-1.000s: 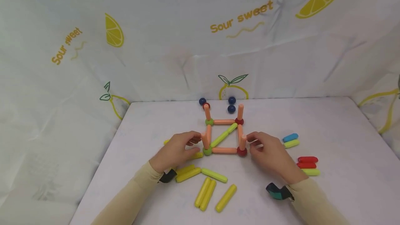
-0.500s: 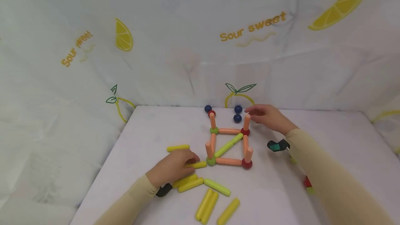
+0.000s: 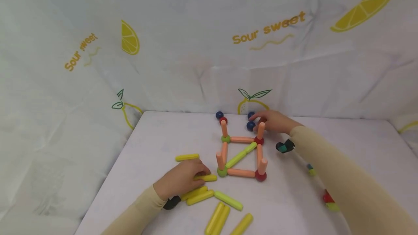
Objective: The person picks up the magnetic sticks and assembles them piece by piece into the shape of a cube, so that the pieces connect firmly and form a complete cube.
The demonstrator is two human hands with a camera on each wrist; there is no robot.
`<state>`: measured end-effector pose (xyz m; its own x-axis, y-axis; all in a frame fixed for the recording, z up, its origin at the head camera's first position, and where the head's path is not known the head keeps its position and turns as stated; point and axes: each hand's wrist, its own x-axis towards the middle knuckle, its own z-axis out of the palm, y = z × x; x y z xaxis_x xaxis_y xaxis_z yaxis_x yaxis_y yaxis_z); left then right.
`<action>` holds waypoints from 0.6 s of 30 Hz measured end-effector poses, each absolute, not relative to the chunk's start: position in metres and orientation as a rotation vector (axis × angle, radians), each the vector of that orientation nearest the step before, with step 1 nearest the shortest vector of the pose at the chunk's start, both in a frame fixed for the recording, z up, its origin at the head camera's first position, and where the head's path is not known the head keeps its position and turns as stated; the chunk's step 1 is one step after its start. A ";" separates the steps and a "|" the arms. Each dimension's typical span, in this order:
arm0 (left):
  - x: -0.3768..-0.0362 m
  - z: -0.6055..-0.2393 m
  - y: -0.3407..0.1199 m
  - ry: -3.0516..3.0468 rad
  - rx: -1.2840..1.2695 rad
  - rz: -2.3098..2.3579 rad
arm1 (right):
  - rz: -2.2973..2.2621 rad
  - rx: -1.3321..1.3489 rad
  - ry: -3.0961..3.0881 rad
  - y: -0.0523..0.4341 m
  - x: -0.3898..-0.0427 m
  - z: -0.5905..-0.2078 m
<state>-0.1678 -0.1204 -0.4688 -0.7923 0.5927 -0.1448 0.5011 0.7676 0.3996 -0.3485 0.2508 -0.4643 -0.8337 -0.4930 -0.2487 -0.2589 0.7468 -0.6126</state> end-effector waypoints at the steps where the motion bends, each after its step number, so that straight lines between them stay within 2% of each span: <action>1: -0.168 -0.469 -0.121 2.700 0.854 0.495 | -0.793 -0.579 2.557 0.250 -0.349 -0.464; 11: -0.166 -0.455 -0.129 2.695 0.834 0.580 | -0.772 -0.596 2.686 0.254 -0.336 -0.452; 15: -0.165 -0.442 -0.135 2.701 0.846 0.688 | -0.849 -0.467 2.760 0.278 -0.314 -0.431; 18: -0.165 -0.425 -0.140 2.730 0.879 0.775 | -0.920 -0.383 2.823 0.289 -0.285 -0.410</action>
<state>-0.1645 -0.1402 -0.4252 -0.8116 0.5842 -0.0034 0.4953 0.6913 0.5261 -0.2848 0.2888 -0.4100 -0.9564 -0.2855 -0.0611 -0.1947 0.7797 -0.5951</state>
